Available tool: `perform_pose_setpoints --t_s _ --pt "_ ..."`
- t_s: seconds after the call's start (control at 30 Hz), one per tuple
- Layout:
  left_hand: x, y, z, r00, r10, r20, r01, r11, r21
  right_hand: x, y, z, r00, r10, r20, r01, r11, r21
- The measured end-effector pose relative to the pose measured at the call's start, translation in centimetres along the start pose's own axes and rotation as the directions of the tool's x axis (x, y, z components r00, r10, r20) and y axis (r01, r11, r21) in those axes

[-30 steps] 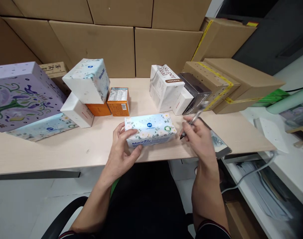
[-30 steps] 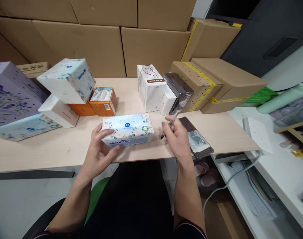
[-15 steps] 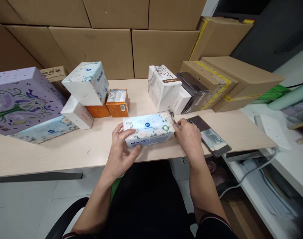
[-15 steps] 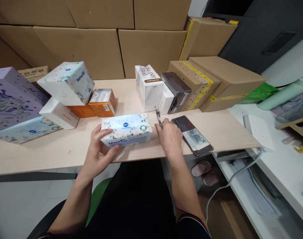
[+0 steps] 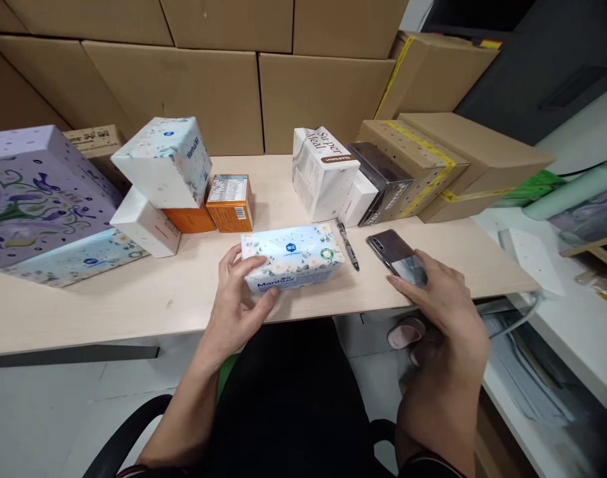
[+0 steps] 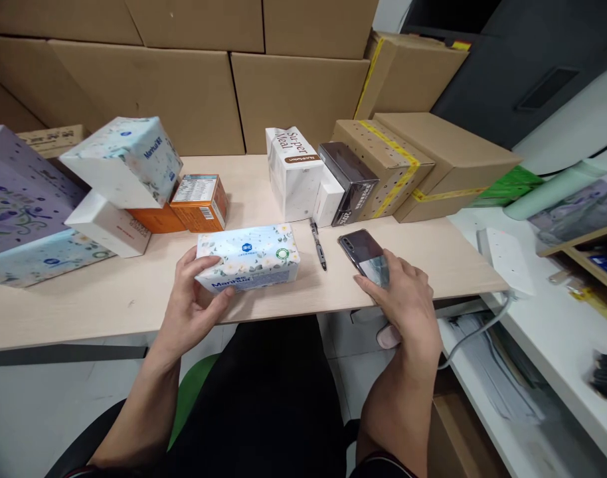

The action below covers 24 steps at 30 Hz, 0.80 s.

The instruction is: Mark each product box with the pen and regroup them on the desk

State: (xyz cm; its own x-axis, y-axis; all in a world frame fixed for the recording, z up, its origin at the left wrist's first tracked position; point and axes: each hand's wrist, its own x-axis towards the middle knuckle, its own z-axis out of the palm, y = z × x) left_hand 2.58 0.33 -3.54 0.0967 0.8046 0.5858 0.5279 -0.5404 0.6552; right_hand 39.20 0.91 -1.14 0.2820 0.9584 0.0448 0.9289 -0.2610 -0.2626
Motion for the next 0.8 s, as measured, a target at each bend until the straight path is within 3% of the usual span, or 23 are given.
perform_pose_setpoints --t_s 0.27,0.37,0.43,0.5,0.57,0.7,0.8 --pt "-0.1 -0.3 0.0 1.0 0.015 -0.001 -0.015 0.999 0.031 -0.1 -0.3 1.0 0.985 -0.074 -0.158 0.087 0.993 0.077" --pt "-0.1 -0.3 0.1 1.0 0.007 -0.001 -0.007 1.0 0.019 -1.0 -0.3 1.2 0.975 0.0 -0.222 0.046 0.978 0.202" --pt "-0.1 -0.2 0.1 1.0 0.002 0.001 -0.002 1.0 0.014 -1.7 -0.3 1.3 0.961 0.101 -0.257 0.011 0.916 0.401" --pt "-0.1 -0.2 0.1 1.0 0.003 0.0 -0.003 1.0 0.017 -2.5 -0.8 1.1 0.95 0.199 -0.242 0.012 0.749 0.662" --pt "-0.1 -0.2 0.1 1.0 0.002 -0.006 -0.002 1.0 0.022 -3.4 -1.8 0.6 0.965 0.209 -0.158 0.033 0.502 0.864" --pt "0.0 -0.1 0.1 1.0 -0.005 -0.008 0.005 1.0 0.015 -5.3 -5.2 -0.5 0.999 0.019 0.04 -0.042 0.069 0.997" --pt "0.0 -0.1 0.1 1.0 -0.01 -0.003 0.01 1.0 0.018 -6.8 -8.3 -0.3 0.971 -0.144 0.192 -0.204 -0.077 0.976"
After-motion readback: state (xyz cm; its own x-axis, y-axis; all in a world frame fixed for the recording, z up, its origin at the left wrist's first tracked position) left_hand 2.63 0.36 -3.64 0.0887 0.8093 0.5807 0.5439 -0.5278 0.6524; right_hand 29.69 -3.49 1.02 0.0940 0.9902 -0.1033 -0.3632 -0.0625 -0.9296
